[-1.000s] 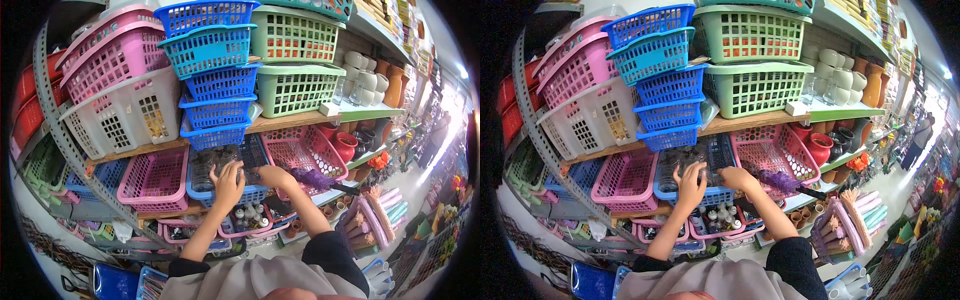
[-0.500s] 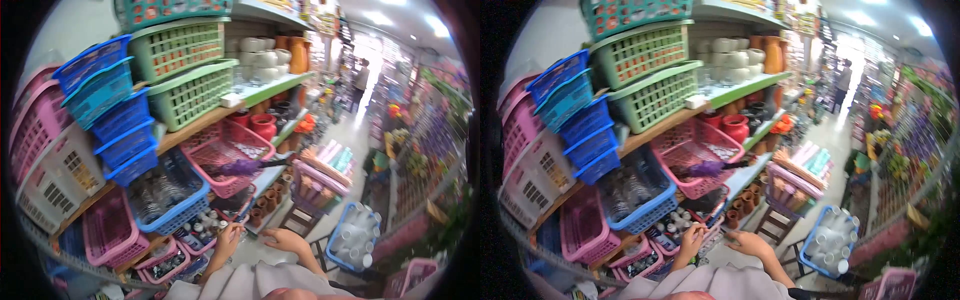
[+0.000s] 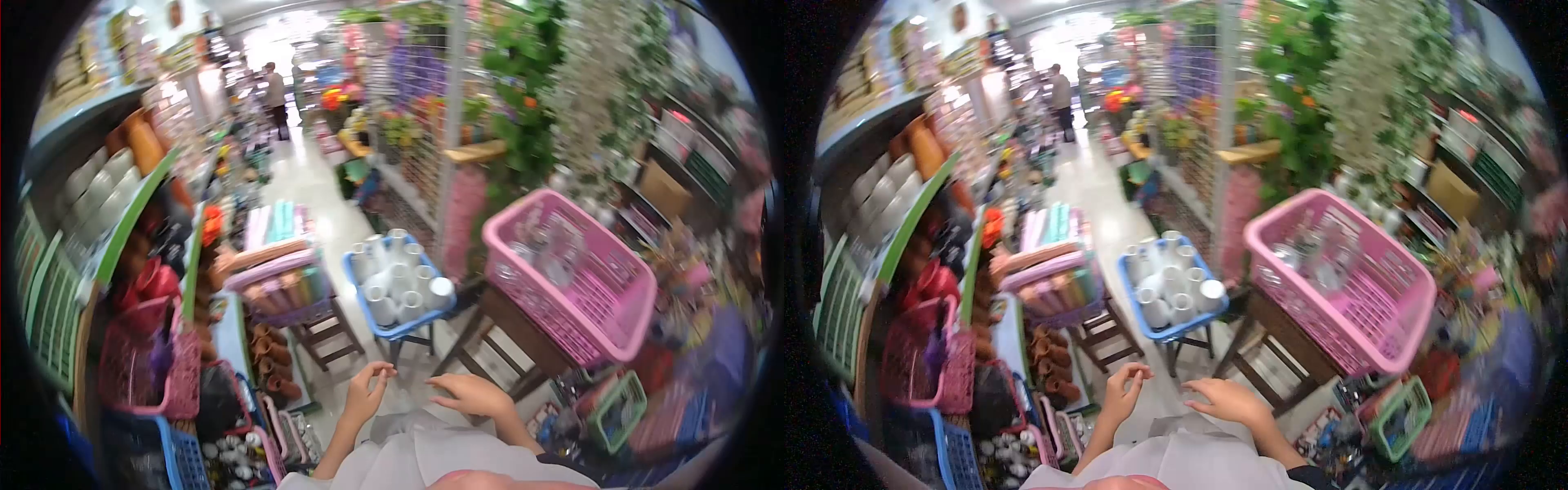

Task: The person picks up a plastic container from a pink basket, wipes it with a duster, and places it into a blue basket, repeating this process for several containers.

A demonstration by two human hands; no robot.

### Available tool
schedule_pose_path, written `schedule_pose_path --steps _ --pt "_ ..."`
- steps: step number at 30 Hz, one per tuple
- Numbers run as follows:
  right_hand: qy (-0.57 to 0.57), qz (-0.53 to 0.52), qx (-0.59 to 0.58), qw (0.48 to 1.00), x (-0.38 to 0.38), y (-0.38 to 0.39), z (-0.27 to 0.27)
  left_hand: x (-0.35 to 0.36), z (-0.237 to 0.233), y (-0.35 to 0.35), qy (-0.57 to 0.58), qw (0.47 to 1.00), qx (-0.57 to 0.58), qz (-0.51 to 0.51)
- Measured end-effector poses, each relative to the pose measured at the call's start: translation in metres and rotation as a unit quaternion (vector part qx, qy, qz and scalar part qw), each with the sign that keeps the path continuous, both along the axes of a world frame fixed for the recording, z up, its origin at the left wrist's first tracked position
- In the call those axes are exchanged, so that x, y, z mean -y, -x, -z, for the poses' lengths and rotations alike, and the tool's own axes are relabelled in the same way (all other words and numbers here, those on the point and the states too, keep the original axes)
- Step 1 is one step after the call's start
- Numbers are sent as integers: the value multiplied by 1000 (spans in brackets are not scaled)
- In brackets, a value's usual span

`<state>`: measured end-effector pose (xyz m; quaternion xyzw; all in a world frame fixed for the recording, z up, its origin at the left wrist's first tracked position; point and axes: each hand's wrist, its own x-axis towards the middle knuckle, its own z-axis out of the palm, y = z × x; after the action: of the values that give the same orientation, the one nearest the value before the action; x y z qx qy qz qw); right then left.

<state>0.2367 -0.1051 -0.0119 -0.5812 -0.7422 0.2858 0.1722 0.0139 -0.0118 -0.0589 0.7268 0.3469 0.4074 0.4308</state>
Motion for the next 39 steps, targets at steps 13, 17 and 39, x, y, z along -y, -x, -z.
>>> schedule_pose_path --steps 13,17,39 --pt "-138 204 11 969 139 -106 -127 -47 -114 -195 -233 912 53 334" --pt "-99 196 -6 976 131 -158 -166 -63 -195 -253 -405 832 4 380" --pt "30 393 192 899 -36 -366 -69 -140 -109 -515 -529 695 -293 389"
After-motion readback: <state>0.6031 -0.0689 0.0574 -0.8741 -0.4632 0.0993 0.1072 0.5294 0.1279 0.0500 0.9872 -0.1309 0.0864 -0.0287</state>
